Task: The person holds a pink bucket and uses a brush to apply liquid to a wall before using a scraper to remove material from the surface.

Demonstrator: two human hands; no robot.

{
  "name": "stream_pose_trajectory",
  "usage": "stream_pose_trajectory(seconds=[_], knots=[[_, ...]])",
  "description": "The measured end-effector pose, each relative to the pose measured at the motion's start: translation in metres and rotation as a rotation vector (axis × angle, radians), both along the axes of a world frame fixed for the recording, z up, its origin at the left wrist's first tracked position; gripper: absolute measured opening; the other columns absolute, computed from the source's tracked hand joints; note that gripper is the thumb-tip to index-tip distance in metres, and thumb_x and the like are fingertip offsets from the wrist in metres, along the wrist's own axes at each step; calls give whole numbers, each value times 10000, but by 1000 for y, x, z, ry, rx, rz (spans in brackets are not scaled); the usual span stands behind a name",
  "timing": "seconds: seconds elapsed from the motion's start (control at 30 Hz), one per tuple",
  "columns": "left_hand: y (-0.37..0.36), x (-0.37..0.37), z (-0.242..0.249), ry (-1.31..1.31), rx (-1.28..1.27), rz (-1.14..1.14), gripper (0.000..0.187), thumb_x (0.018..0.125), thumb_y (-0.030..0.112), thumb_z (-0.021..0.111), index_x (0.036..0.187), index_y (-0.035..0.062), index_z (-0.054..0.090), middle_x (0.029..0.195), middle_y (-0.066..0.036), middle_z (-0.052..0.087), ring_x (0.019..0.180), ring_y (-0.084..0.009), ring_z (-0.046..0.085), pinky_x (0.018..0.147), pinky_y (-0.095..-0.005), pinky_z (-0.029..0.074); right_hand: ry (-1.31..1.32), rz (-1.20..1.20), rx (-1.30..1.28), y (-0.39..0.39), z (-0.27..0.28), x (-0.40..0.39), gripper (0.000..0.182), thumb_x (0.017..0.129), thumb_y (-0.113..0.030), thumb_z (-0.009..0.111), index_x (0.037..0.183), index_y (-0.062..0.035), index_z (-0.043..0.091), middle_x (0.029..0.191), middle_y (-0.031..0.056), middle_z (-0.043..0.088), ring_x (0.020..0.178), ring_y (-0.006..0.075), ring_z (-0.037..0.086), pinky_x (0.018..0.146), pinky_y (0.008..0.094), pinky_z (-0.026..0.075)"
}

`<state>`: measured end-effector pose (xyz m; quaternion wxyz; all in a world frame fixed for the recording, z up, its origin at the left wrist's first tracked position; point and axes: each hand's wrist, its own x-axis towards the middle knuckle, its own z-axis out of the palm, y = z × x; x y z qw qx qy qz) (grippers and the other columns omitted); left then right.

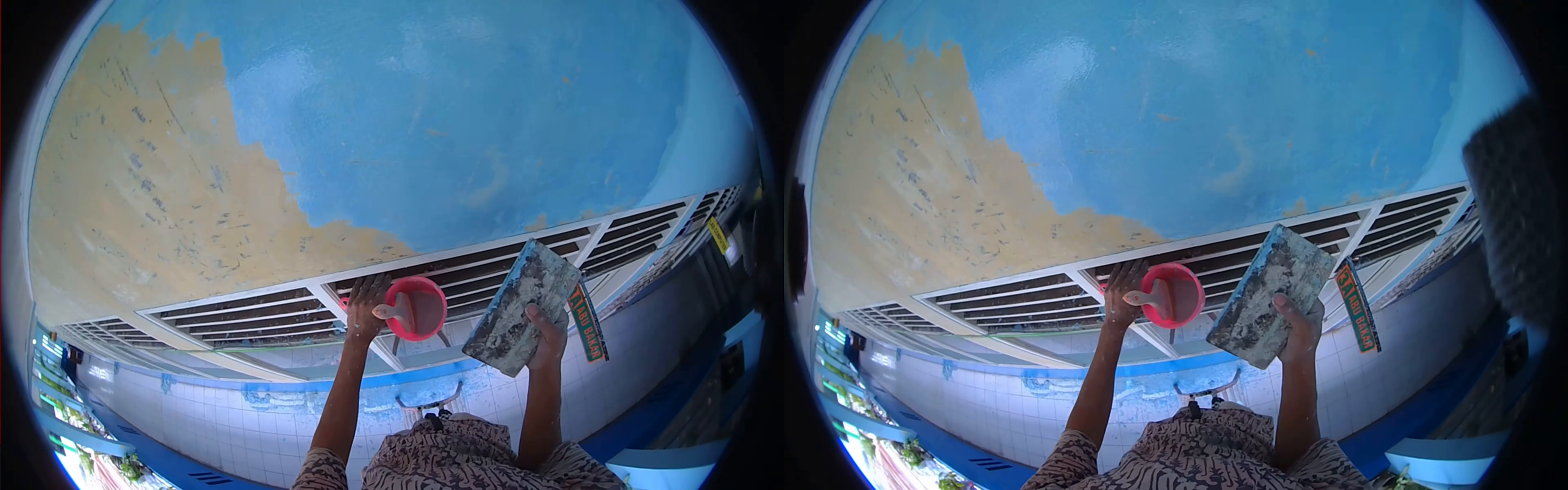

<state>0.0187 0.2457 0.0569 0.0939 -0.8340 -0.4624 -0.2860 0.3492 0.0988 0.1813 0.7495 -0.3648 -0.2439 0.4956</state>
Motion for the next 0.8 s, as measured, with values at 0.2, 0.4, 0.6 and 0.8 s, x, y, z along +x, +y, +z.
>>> stream_pose_trajectory(seconds=[0.2, 0.4, 0.6, 0.8], knots=[[-1, 3, 2, -69, 24, -5, 540, 808, 247, 696, 1311, 59, 645, 1354, -135, 642, 1281, -322, 580, 1160, -498, 377, -40, -55, 38, 16, 1, -15, 509, 773, -59, 769, 1239, 27, 583, 1070, 100, 668, 904, 209, 670, 825, 340, 543], [-2, 1, 5, -71, 26, -13, 537, 792, 222, 711, 1304, 74, 651, 1345, -140, 647, 1290, -337, 578, 1143, -508, 397, 52, -39, 10, 21, -7, -7, 496, 815, -130, 755, 1252, 17, 574, 1073, 100, 658, 899, 214, 667, 815, 362, 551], [2, 0, -1, -135, 70, -29, 450, 806, 189, 693, 1237, 58, 679, 1288, -136, 676, 1252, -335, 606, 1113, -507, 429, -10, -172, -95, 16, -48, 17, 458, 823, -48, 763, 1239, 30, 589, 1085, 102, 671, 918, 208, 675, 823, 351, 556], [-3, 7, 10, -147, 60, -14, 467, 789, 196, 715, 1236, 64, 676, 1270, -127, 682, 1239, -326, 611, 1115, -499, 424, 13, -57, -269, 1, -76, 27, 459, 816, -78, 759, 1232, 27, 597, 1077, 107, 672, 897, 224, 678, 818, 357, 557]])
